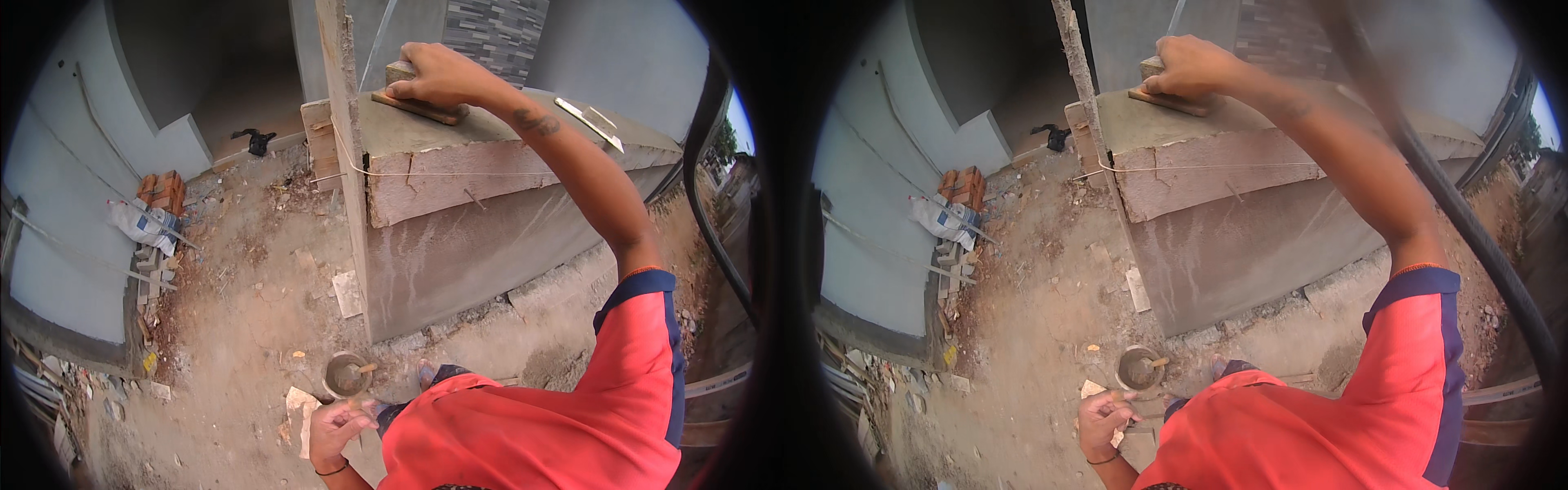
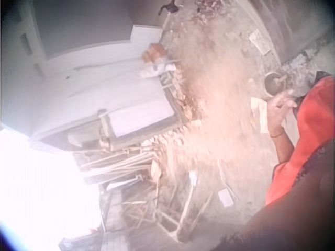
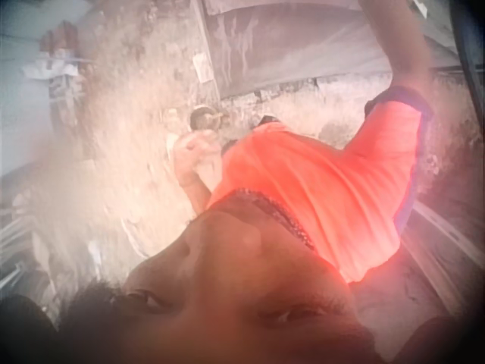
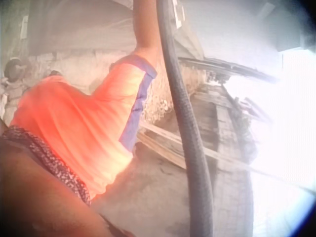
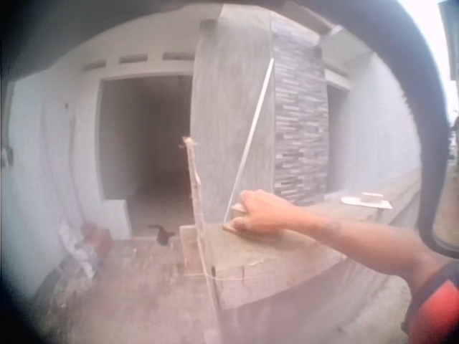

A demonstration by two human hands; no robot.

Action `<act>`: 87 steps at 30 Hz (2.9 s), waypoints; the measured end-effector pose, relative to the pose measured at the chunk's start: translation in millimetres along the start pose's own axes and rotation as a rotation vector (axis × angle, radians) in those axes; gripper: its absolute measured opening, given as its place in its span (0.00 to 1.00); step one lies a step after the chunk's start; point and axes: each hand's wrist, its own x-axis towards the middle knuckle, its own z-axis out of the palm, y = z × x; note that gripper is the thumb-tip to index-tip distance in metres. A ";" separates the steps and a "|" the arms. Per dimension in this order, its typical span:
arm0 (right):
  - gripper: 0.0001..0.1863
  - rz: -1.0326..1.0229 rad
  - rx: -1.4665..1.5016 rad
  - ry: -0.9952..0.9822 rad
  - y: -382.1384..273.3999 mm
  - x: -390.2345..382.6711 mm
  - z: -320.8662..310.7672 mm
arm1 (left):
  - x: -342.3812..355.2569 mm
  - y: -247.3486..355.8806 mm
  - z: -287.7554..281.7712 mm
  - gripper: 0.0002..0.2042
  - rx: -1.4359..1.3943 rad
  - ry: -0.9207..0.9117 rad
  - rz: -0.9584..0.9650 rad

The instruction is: The person smooths a freshly plastered concrete ledge using a rectangular trowel, then switches to a cloth to wipe and finish the surface. The person repeatedly rubs the ledge with both tools to even out the plaster.

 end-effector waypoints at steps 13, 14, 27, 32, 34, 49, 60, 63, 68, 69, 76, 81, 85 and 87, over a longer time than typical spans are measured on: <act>0.31 -0.158 0.075 0.088 -8.0 9.7 10.8 | -3.6 10.7 14.4 0.18 0.168 -0.104 -0.120; 0.31 -0.176 0.082 0.062 -12.3 -1.7 4.5 | -1.2 7.3 17.2 0.18 0.152 -0.122 -0.126; 0.30 -0.156 0.110 0.052 19.7 -66.8 -23.4 | -13.4 -34.6 -21.3 0.18 -0.013 -0.555 0.102; 0.32 0.345 -0.180 -0.034 111.1 -62.5 -40.1 | -22.1 -23.2 -27.6 0.16 -0.234 -0.065 0.385; 0.33 0.311 -0.105 0.013 101.2 -44.6 -26.0 | -13.9 -15.0 -15.5 0.15 -0.272 0.020 0.446; 0.27 -0.500 0.431 -0.181 -21.2 -151.2 -66.1 | 73.7 139.1 118.4 0.10 0.509 0.137 1.324; 0.38 -0.087 1.837 -0.357 135.4 -376.4 140.9 | 263.4 222.5 371.4 0.06 1.156 -0.516 1.188; 0.39 -0.006 2.184 -0.372 120.6 -394.7 218.2 | 367.8 207.6 476.8 0.11 1.333 -0.525 1.158; 0.37 0.047 2.322 -0.641 107.9 -409.1 289.7 | 460.3 172.5 548.7 0.22 1.649 -0.681 0.777; 0.36 0.045 2.326 -0.647 109.3 -410.9 298.2 | 465.0 171.7 552.0 0.22 1.636 -0.696 0.775; 0.27 0.614 2.701 -0.539 118.6 -417.1 304.1 | 372.5 237.3 481.1 0.25 0.847 -0.474 0.747; 0.26 0.474 2.491 -0.264 85.8 -390.8 228.2 | 202.4 223.8 288.8 0.24 -0.141 -0.199 0.531; 0.28 0.099 1.660 0.018 -18.6 -344.2 151.0 | 66.7 162.6 153.2 0.20 -0.569 -0.160 0.642; 0.28 -0.196 1.132 0.290 -103.4 -330.1 124.5 | -7.2 128.1 103.2 0.18 -0.615 -0.106 0.757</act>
